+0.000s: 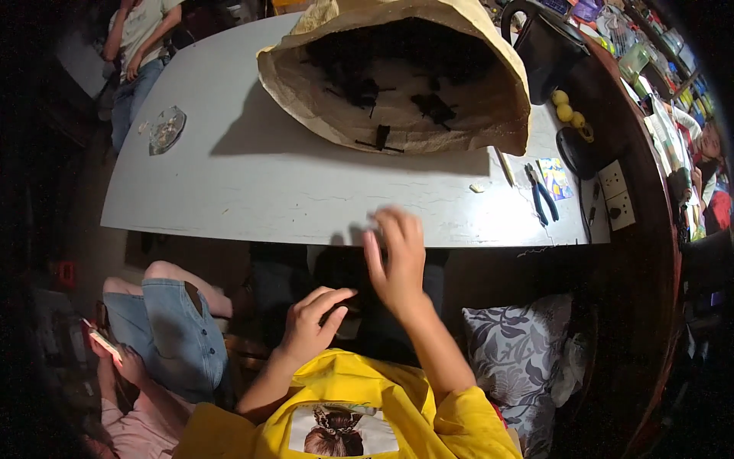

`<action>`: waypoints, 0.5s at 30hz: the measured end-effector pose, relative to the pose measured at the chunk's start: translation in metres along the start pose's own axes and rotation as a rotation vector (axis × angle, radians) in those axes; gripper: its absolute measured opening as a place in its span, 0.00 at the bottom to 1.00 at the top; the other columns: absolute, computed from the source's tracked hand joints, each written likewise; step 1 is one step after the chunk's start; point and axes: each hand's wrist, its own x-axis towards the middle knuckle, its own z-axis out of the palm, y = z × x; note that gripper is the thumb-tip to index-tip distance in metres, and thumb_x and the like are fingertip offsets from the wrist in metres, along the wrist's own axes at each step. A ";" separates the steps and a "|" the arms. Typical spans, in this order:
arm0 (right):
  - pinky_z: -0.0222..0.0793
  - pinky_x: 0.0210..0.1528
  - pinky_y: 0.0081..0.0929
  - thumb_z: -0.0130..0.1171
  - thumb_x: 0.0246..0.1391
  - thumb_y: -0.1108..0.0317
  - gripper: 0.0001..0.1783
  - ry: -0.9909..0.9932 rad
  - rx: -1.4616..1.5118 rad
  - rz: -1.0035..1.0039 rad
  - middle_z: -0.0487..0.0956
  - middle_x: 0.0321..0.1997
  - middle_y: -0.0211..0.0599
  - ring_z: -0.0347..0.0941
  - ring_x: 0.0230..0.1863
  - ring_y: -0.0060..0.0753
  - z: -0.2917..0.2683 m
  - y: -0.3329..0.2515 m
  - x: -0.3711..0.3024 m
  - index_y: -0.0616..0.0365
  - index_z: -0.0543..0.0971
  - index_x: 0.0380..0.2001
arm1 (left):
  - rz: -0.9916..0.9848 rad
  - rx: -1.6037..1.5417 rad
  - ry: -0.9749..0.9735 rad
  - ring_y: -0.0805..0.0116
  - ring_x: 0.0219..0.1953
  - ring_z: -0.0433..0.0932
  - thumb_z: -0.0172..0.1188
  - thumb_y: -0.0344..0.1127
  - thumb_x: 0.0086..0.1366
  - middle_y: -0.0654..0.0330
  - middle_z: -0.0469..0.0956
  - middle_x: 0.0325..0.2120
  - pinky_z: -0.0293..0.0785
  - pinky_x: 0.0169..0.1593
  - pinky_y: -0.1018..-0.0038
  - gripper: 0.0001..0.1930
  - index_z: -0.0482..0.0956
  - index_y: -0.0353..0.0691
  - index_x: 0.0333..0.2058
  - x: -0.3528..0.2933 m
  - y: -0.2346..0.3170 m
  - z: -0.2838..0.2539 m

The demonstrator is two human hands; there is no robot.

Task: The recorder is picking small black plastic components from a bag, inspecting them, and assembling or sorting them on a table.

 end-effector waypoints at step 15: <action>0.62 0.34 0.20 0.51 0.54 0.71 0.05 -0.244 0.564 0.217 0.70 0.28 0.31 0.67 0.32 0.24 0.015 0.033 0.032 0.61 0.72 0.32 | -0.039 -0.217 0.092 0.71 0.34 0.73 0.54 0.30 0.59 0.53 0.70 0.42 0.70 0.42 0.76 0.27 0.58 0.36 0.57 0.000 -0.009 -0.012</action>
